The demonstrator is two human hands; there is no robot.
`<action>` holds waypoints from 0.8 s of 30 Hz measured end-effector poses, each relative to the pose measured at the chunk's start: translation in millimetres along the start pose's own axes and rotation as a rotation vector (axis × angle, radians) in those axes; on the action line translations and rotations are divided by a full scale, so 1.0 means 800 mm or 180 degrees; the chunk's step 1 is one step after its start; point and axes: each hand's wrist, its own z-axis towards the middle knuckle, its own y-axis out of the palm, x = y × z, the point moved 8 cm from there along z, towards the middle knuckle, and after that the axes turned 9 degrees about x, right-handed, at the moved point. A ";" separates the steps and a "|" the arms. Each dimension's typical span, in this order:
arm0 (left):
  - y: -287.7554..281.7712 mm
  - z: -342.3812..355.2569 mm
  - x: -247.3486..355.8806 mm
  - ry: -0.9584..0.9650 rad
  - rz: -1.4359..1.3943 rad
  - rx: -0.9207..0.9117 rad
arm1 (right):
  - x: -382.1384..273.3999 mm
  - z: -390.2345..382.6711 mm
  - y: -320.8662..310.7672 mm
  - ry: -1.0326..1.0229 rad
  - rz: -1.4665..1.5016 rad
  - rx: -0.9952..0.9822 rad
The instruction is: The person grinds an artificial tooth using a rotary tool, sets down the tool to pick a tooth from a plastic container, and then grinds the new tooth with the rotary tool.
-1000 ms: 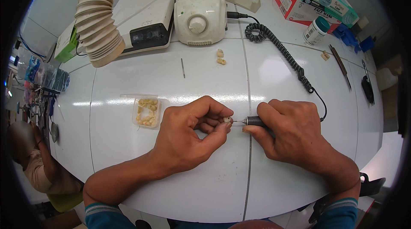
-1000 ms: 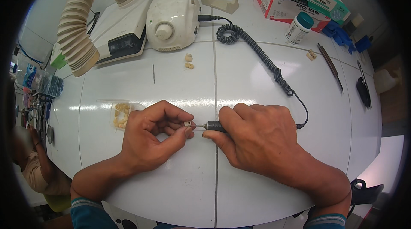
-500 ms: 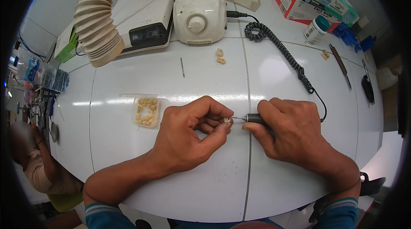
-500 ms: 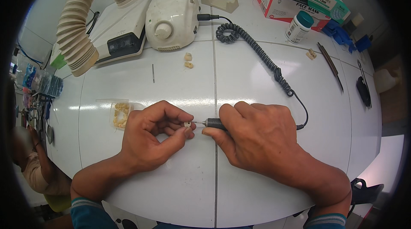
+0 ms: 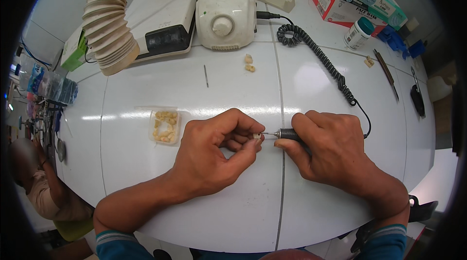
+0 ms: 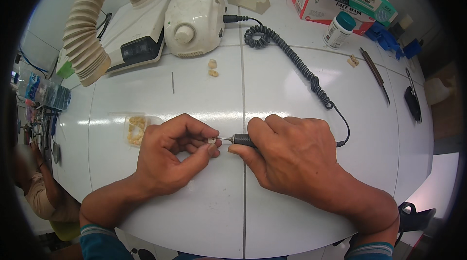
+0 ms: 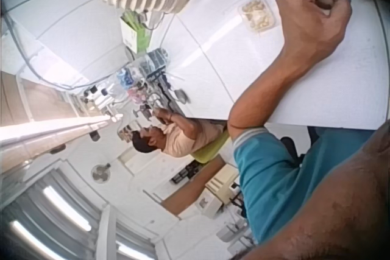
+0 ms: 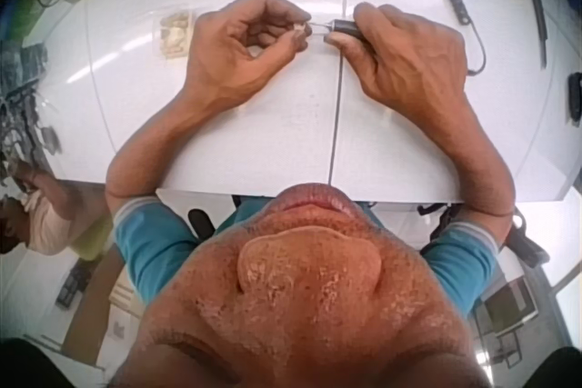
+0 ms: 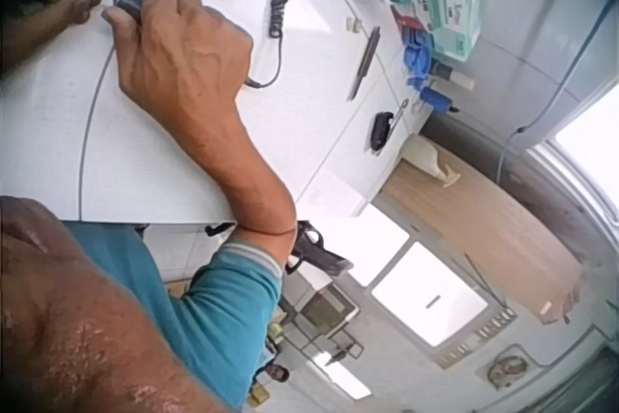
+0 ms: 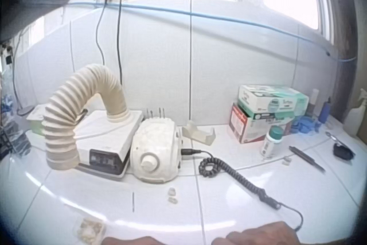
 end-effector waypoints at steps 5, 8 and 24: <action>-0.001 0.000 0.001 -0.0032 -0.0038 0.0009 | -0.001 0.000 0.001 -0.0051 0.0005 -0.0100; 0.000 0.000 -0.002 -0.0028 -0.0014 -0.0021 | 0.000 0.000 0.001 -0.0065 0.0015 -0.0066; 0.000 -0.001 -0.001 -0.0049 -0.0002 -0.0017 | 0.000 0.001 0.003 -0.0054 0.0061 -0.0146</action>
